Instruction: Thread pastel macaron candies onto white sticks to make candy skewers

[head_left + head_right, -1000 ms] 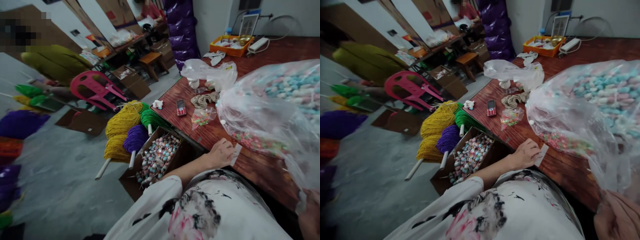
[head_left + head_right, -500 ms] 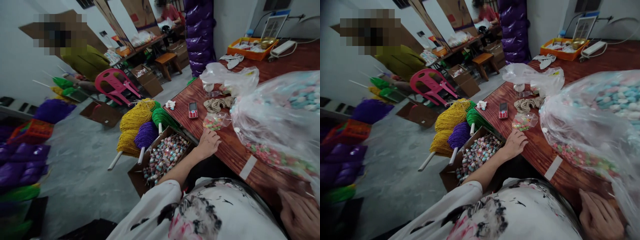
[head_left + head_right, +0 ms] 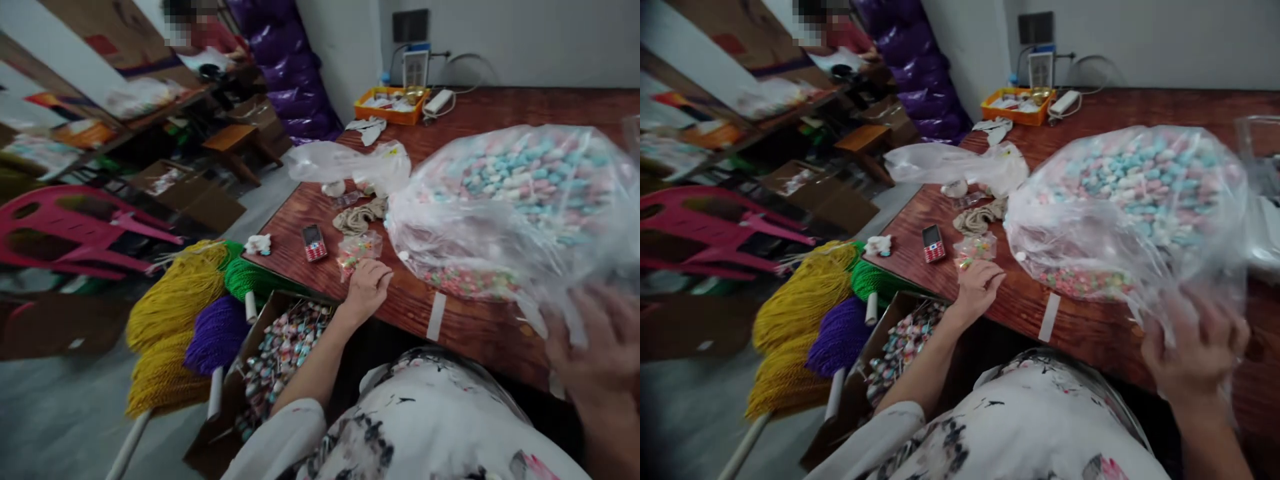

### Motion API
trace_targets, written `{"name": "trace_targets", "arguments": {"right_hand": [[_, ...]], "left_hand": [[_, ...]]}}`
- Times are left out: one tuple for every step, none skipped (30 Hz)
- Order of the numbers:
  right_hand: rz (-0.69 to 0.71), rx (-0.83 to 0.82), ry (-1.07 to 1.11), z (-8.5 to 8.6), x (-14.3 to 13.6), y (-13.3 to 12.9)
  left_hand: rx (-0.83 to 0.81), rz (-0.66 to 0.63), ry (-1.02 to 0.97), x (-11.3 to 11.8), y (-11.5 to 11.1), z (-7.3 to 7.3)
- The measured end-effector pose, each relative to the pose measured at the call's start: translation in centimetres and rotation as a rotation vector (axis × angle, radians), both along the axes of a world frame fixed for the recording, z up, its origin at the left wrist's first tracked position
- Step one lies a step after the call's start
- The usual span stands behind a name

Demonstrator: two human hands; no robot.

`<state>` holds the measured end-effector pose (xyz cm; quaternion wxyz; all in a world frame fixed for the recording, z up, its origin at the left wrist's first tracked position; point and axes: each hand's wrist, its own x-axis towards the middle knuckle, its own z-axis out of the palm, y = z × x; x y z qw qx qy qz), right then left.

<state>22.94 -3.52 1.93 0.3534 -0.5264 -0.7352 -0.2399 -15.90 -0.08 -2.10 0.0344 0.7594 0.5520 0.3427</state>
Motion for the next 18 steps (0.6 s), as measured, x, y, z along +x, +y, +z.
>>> {"name": "trace_targets", "arguments": {"right_hand": [[-0.071,0.012,-0.004,0.9,0.5,1.6],[-0.149,-0.113,-0.02,1.5,0.8,3.2],[-0.201,-0.215,-0.008,1.7,0.8,4.6],[-0.17,-0.323,0.027,1.6,0.4,5.7],[-0.084,-0.445,0.076,1.3,-0.4,6.2],[0.073,-0.578,0.122,0.8,-1.6,6.2],[0.176,-0.647,0.111,0.3,-3.0,5.6],[0.283,-0.706,0.089,-0.2,-4.5,4.5],[0.527,-0.869,0.025,-0.6,-5.9,3.1],[0.723,-1.013,-0.027,-1.0,-7.1,1.6],[0.807,-1.129,-0.056,-1.2,-8.0,0.1],[0.843,-1.221,-0.077,-1.5,-8.4,-1.3],[0.833,-1.281,-0.08,-1.7,-8.4,-2.4],[0.794,-1.314,-0.07,-1.9,-8.0,-3.1],[0.755,-1.326,-0.052,-2.1,-7.3,-3.5],[0.726,-1.325,-0.029,-2.4,-6.5,-3.6],[0.704,-1.318,-0.004,-2.7,-5.5,-3.5],[0.68,-1.305,0.022,-2.9,-4.5,-3.2]], "left_hand": [[0.025,-0.057,-0.003,1.1,0.8,0.9],[0.055,-0.101,0.008,2.3,1.8,1.8],[0.085,-0.134,0.038,3.6,2.7,2.9],[0.111,-0.158,0.084,4.8,3.7,3.9],[0.13,-0.175,0.143,5.9,4.6,4.9],[0.138,-0.186,0.21,6.9,5.4,5.7],[0.14,-0.2,0.279,7.7,6.0,6.4],[0.135,-0.219,0.346,8.3,6.4,6.8],[0.121,-0.246,0.409,8.6,6.6,7.0],[0.099,-0.286,0.468,8.7,6.6,6.9],[0.064,-0.337,0.524,8.6,6.5,6.6],[0.015,-0.395,0.575,8.2,6.1,6.1],[-0.044,-0.445,0.617,7.7,5.6,5.5],[-0.103,-0.476,0.645,7.0,4.9,4.8],[-0.155,-0.484,0.655,6.2,4.2,4.1],[-0.192,-0.467,0.645,5.4,3.4,3.4],[-0.211,-0.43,0.617,4.7,2.5,2.8],[-0.216,-0.385,0.58,4.1,1.6,2.2]]}}
